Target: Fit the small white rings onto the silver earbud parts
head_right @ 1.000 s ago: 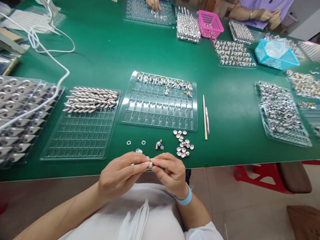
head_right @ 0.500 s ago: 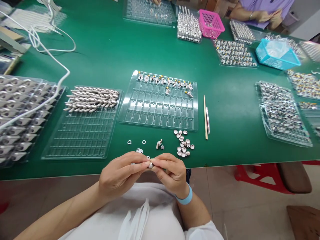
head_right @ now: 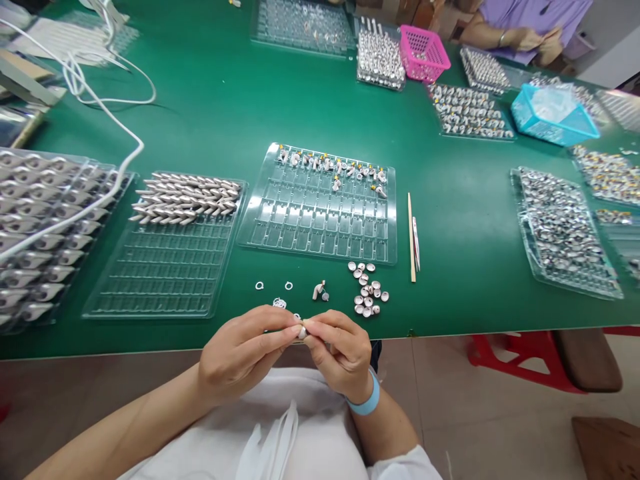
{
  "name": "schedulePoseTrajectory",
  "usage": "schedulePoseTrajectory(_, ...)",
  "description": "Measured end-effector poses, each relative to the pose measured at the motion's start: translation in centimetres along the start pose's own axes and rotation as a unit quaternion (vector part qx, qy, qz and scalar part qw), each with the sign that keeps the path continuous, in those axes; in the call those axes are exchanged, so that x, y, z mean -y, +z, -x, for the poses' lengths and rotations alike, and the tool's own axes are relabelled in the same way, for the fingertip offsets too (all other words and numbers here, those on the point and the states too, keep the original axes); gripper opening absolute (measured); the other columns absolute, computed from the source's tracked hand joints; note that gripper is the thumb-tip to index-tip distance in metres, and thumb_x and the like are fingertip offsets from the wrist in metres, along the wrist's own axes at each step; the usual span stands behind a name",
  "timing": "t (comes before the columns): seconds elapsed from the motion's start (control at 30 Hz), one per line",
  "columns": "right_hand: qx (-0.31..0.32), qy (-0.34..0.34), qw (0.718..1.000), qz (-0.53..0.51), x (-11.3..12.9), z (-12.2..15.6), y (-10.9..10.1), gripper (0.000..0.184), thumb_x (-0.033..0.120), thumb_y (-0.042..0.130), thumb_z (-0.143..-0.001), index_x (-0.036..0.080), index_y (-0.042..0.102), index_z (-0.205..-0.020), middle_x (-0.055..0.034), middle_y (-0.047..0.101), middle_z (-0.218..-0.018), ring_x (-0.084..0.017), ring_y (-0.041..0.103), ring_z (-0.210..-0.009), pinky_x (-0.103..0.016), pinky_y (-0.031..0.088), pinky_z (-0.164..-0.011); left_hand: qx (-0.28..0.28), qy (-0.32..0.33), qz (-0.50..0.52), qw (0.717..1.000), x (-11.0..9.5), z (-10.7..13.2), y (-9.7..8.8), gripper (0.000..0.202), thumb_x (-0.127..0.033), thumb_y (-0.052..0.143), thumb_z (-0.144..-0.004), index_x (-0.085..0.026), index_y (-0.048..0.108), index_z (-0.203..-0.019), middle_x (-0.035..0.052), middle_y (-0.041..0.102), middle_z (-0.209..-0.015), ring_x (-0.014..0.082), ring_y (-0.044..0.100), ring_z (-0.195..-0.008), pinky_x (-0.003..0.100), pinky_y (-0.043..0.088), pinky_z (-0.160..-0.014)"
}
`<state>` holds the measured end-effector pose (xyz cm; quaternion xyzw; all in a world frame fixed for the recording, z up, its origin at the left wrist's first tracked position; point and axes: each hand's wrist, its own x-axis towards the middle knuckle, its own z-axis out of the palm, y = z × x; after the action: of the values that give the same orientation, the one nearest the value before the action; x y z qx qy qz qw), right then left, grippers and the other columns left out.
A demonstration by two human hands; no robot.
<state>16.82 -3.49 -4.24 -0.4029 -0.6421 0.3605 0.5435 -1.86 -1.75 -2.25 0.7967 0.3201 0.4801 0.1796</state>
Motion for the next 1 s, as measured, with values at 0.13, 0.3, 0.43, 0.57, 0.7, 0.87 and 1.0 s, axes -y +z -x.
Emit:
schedulePoseTrajectory(0.13,-0.003,-0.004,1.0,0.013,0.1,0.0,0.0,0.035,0.007,0.066,-0.084,0.027,0.072,-0.112,-0.0061,0.073,-0.095,-0.017,0.071,-0.082,-0.028,0.062,-0.067,0.007,-0.002,0.011,1.0,0.1,0.0,0.0,0.025,-0.002,0.057,-0.088,-0.012,0.064,-0.11,0.0104,0.072,-0.09,0.0171,0.068,-0.084,0.03,0.059,-0.072)
schedulePoseTrajectory(0.3,-0.003,-0.018,1.0,0.023,0.5,-0.4,0.1,0.035,0.007,0.065,-0.085,0.026,0.071,-0.113,-0.0065,0.073,-0.093,-0.016,0.071,-0.08,-0.026,0.062,-0.065,0.002,-0.017,0.017,1.0,0.1,0.0,0.3,0.029,-0.001,0.056,-0.089,-0.012,0.061,-0.115,0.0092,0.071,-0.088,0.0156,0.066,-0.08,0.03,0.058,-0.071)
schedulePoseTrajectory(0.43,0.005,-0.017,0.999,0.026,0.5,-0.4,0.2,0.042,0.002,0.065,-0.083,0.027,0.069,-0.117,-0.0068,0.072,-0.094,-0.016,0.07,-0.081,-0.027,0.062,-0.065,0.012,-0.021,0.019,1.0,0.4,0.4,0.4,0.034,0.001,0.056,-0.088,-0.014,0.061,-0.119,0.0095,0.071,-0.09,0.0161,0.065,-0.083,0.031,0.058,-0.072)
schedulePoseTrajectory(0.57,0.015,-0.007,0.999,0.043,0.5,-0.5,0.1,0.04,0.002,0.064,-0.083,0.026,0.07,-0.115,-0.0066,0.073,-0.093,-0.016,0.071,-0.08,-0.025,0.061,-0.062,0.005,-0.031,0.019,0.999,0.6,0.4,0.5,0.036,-0.001,0.057,-0.088,-0.015,0.06,-0.121,0.0088,0.071,-0.091,0.0161,0.065,-0.084,0.029,0.058,-0.071)
schedulePoseTrajectory(0.7,0.026,-0.005,0.999,0.045,0.6,-0.9,0.0,0.039,0.003,0.065,-0.083,0.025,0.07,-0.114,-0.0059,0.073,-0.09,-0.016,0.07,-0.08,-0.026,0.06,-0.064,0.005,-0.03,0.018,0.999,0.7,0.3,0.5,0.038,0.0,0.057,-0.088,-0.015,0.06,-0.123,0.0086,0.071,-0.091,0.0155,0.065,-0.082,0.027,0.057,-0.069)
schedulePoseTrajectory(0.87,0.043,0.004,0.999,0.027,0.5,-1.4,-0.2,0.039,0.004,0.065,-0.083,0.026,0.07,-0.114,-0.0054,0.073,-0.089,-0.017,0.07,-0.081,-0.029,0.06,-0.067,0.009,-0.037,0.022,0.999,0.8,0.0,0.4,0.036,-0.001,0.059,-0.087,-0.015,0.062,-0.12,0.0083,0.071,-0.089,0.0149,0.065,-0.08,0.027,0.057,-0.067)
schedulePoseTrajectory(1.0,0.059,0.04,0.997,0.002,0.4,-1.4,-0.4,0.036,0.006,0.066,-0.084,0.027,0.071,-0.113,-0.0042,0.073,-0.086,-0.016,0.068,-0.078,-0.029,0.059,-0.067,0.002,-0.035,0.022,0.999,0.7,-0.3,0.3,0.026,-0.002,0.06,-0.088,-0.015,0.065,-0.11,0.0072,0.073,-0.085,0.0146,0.068,-0.078,0.027,0.058,-0.07)
